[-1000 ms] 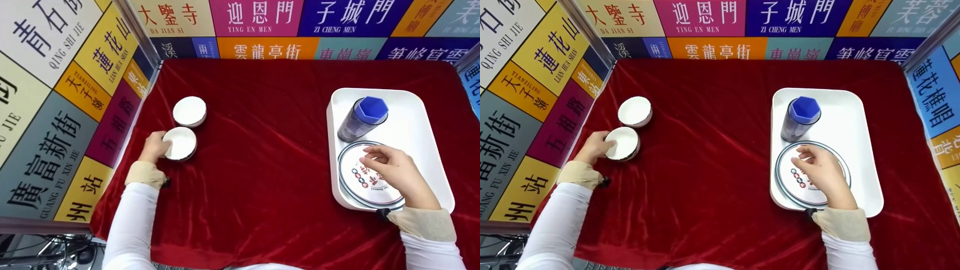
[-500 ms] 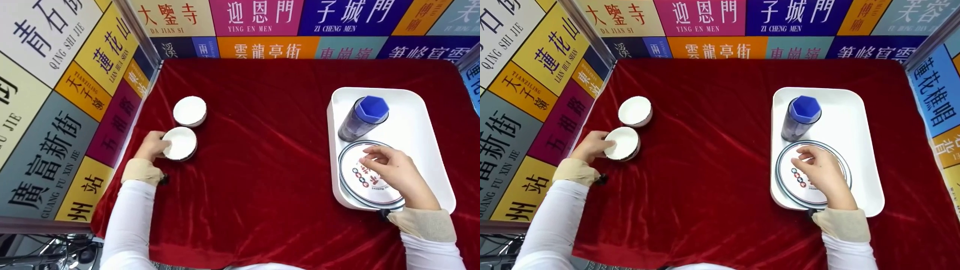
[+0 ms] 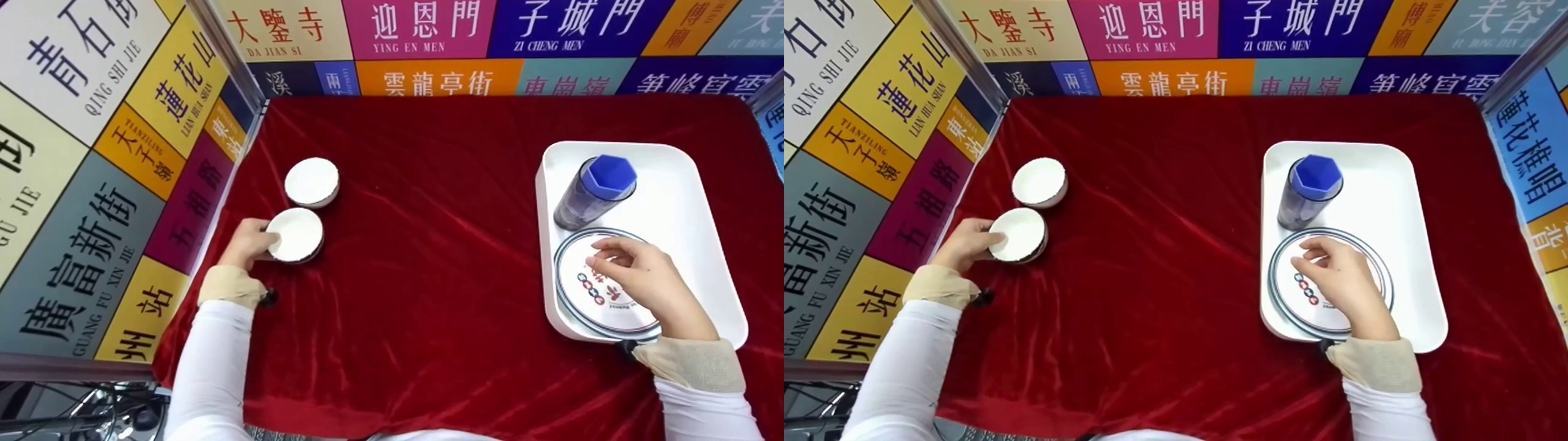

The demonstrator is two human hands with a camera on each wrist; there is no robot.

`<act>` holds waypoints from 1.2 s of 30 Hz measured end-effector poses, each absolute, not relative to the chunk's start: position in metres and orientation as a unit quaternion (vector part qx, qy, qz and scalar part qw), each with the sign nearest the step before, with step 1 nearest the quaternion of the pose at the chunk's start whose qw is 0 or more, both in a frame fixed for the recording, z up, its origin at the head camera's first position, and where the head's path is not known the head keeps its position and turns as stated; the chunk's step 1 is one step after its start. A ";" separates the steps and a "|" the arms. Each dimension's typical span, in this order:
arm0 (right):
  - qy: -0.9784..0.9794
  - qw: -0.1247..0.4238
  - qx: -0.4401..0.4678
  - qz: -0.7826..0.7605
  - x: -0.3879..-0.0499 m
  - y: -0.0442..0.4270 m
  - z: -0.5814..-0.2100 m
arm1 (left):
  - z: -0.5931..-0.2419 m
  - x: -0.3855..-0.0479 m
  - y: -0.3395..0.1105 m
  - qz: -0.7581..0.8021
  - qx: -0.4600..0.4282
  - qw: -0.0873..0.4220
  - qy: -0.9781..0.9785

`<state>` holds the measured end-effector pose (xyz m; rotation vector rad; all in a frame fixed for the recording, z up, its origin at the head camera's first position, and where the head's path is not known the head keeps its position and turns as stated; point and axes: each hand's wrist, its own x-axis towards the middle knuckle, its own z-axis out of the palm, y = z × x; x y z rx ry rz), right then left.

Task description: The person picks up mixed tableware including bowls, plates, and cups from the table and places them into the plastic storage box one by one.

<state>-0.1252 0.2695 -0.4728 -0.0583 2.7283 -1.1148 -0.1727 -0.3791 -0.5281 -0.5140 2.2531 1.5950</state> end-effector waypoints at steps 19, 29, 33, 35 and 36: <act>0.921 0.100 -0.021 -0.375 -0.126 0.272 -0.474 | -0.537 -0.165 -0.383 0.655 -0.188 0.193 0.706; 0.918 0.098 -0.020 -0.383 -0.122 0.270 -0.473 | -0.537 -0.164 -0.371 0.675 -0.163 0.179 0.697; 0.917 0.098 -0.019 -0.387 -0.122 0.269 -0.475 | -0.536 -0.166 -0.362 0.678 -0.164 0.173 0.695; 0.916 0.097 -0.023 -0.390 -0.121 0.269 -0.476 | -0.536 -0.167 -0.357 0.669 -0.166 0.174 0.703; 0.915 0.096 -0.024 -0.391 -0.121 0.269 -0.476 | -0.535 -0.168 -0.354 0.666 -0.167 0.175 0.705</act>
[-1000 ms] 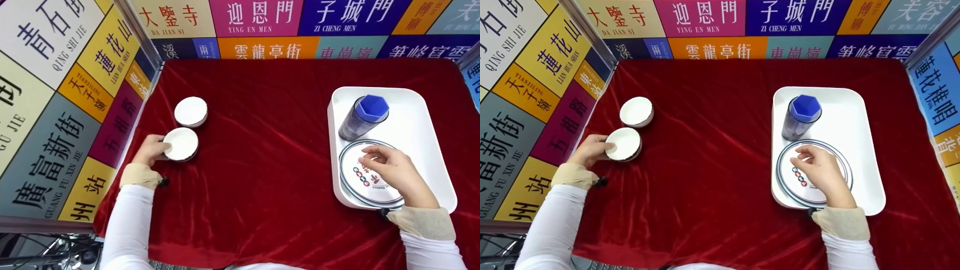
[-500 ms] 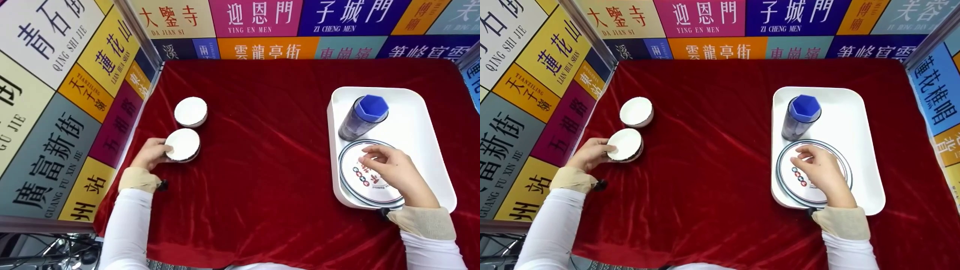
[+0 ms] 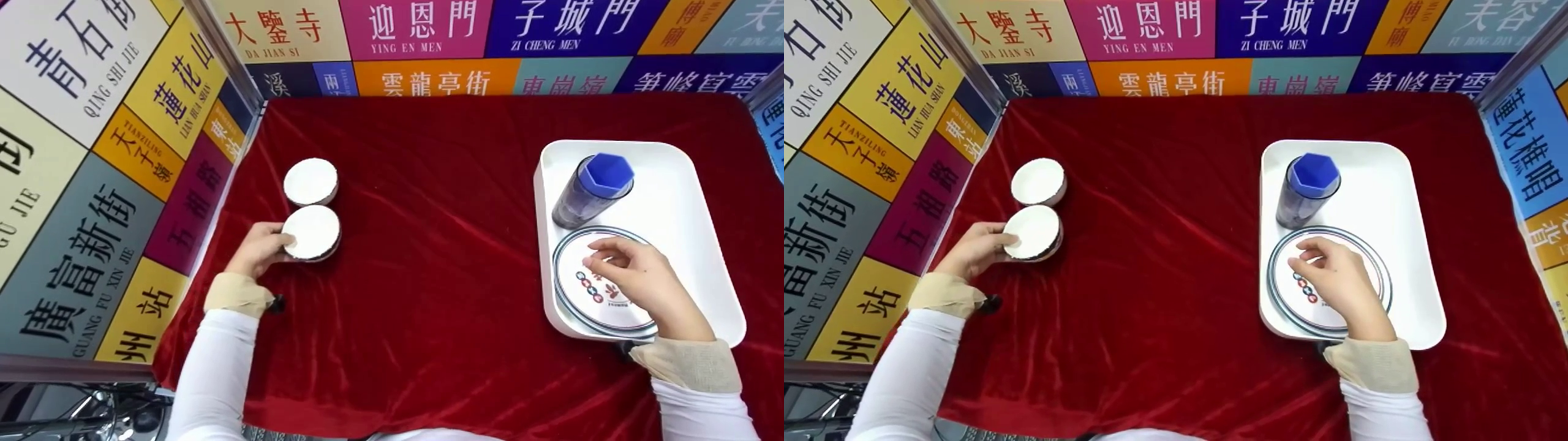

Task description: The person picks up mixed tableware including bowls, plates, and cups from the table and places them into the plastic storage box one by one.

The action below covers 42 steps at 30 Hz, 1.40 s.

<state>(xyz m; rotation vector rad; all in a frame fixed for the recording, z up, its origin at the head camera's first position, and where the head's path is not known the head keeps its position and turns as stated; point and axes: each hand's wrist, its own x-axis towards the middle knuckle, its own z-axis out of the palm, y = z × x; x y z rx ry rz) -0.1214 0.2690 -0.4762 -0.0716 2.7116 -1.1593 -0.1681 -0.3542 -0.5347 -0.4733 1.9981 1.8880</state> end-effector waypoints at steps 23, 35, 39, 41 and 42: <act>0.912 0.086 -0.023 -0.400 -0.119 0.264 -0.473 | -0.522 -0.185 -0.316 0.662 -0.140 0.193 0.710; 0.910 0.075 -0.026 -0.407 -0.122 0.261 -0.469 | -0.514 -0.190 -0.296 0.654 -0.122 0.191 0.722; 0.903 0.090 -0.020 -0.419 -0.120 0.260 -0.471 | -0.513 -0.188 -0.291 0.646 -0.114 0.193 0.730; 0.901 0.096 -0.019 -0.422 -0.119 0.258 -0.472 | -0.513 -0.186 -0.290 0.644 -0.110 0.197 0.731; 0.901 0.097 -0.019 -0.423 -0.119 0.257 -0.472 | -0.513 -0.185 -0.288 0.644 -0.110 0.198 0.730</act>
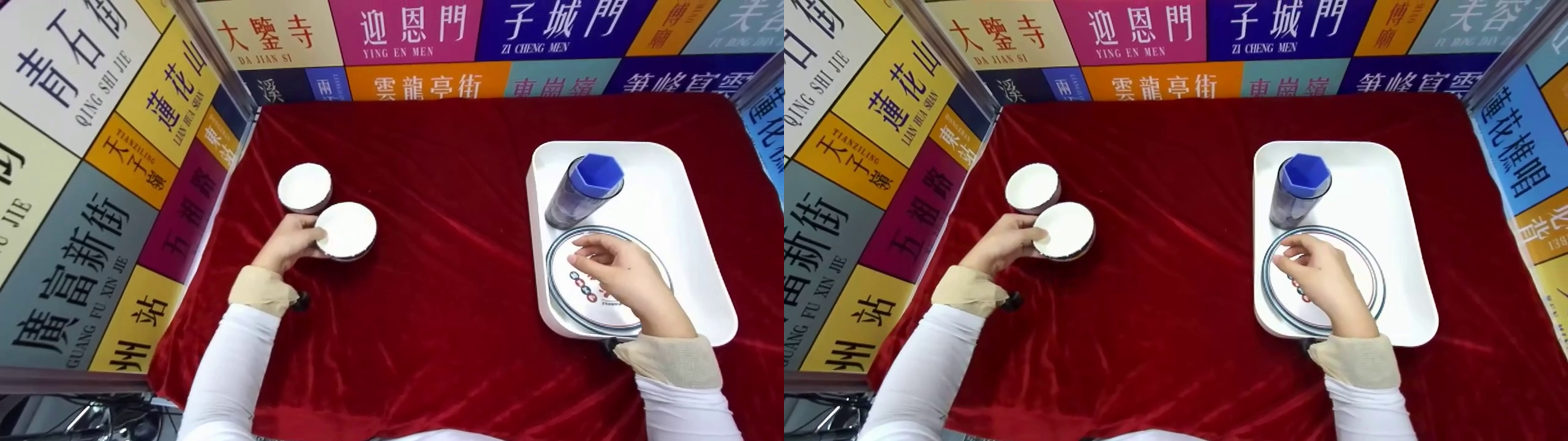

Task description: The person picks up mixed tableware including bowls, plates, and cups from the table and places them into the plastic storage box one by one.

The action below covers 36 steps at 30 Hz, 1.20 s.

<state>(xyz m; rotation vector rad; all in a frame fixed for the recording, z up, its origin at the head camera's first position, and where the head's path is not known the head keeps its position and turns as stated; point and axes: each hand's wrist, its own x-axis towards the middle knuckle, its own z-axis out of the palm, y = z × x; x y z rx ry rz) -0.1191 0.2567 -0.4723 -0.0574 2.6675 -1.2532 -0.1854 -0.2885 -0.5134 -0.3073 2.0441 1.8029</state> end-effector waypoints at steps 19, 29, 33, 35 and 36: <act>0.910 0.083 -0.027 -0.405 -0.119 0.249 -0.469 | -0.512 -0.193 -0.264 0.650 -0.085 0.209 0.726; 0.909 0.079 -0.029 -0.408 -0.119 0.247 -0.469 | -0.507 -0.195 -0.247 0.651 -0.073 0.215 0.724; 0.909 0.085 -0.025 -0.408 -0.118 0.248 -0.470 | -0.506 -0.195 -0.242 0.654 -0.068 0.215 0.722; 0.909 0.086 -0.025 -0.408 -0.118 0.248 -0.470 | -0.506 -0.195 -0.240 0.655 -0.066 0.214 0.721; 0.909 0.085 -0.026 -0.408 -0.118 0.248 -0.471 | -0.506 -0.195 -0.239 0.656 -0.066 0.214 0.721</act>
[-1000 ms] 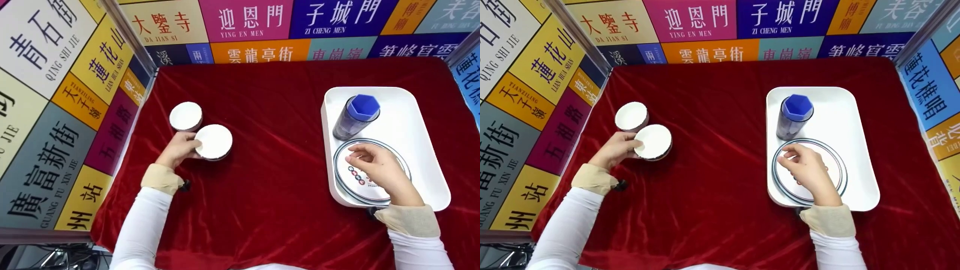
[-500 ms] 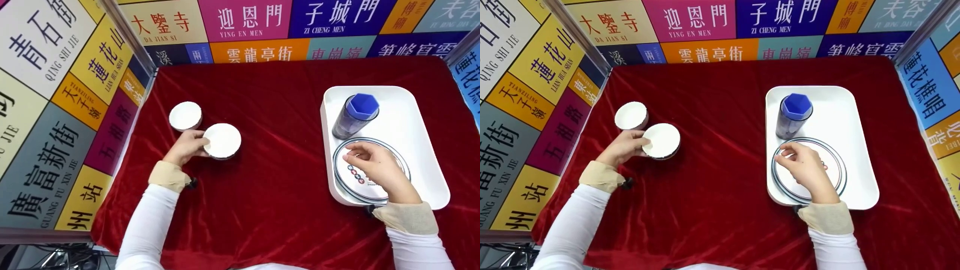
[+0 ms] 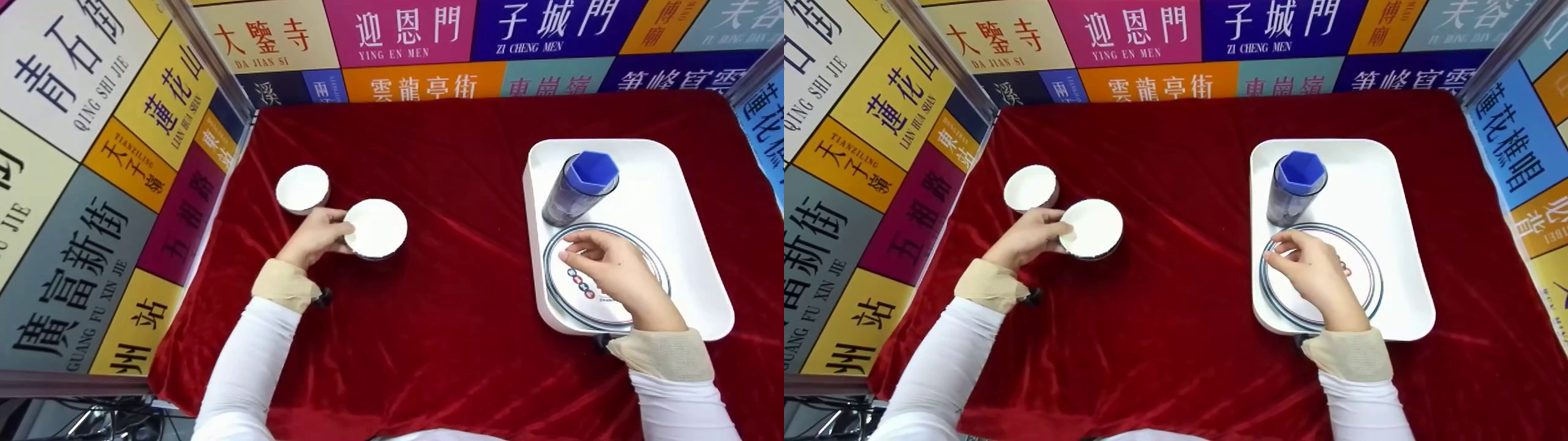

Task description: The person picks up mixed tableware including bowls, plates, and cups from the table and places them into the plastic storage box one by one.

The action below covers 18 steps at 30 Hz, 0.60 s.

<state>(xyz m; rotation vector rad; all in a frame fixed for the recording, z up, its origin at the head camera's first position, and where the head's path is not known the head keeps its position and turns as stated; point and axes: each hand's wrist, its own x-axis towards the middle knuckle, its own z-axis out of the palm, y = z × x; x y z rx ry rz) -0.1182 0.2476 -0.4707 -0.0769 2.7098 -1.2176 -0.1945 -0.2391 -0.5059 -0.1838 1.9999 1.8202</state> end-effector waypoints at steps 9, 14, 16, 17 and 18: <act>0.909 0.074 -0.035 -0.408 -0.118 0.247 -0.470 | -0.503 -0.195 -0.231 0.654 -0.057 0.218 0.723; 0.907 0.073 -0.034 -0.413 -0.118 0.245 -0.470 | -0.500 -0.196 -0.225 0.654 -0.055 0.220 0.721; 0.907 0.071 -0.035 -0.414 -0.118 0.244 -0.470 | -0.500 -0.196 -0.223 0.654 -0.054 0.221 0.721; 0.907 0.070 -0.036 -0.414 -0.118 0.243 -0.470 | -0.499 -0.196 -0.221 0.654 -0.054 0.222 0.722; 0.907 0.070 -0.037 -0.415 -0.118 0.243 -0.470 | -0.499 -0.196 -0.220 0.654 -0.054 0.222 0.721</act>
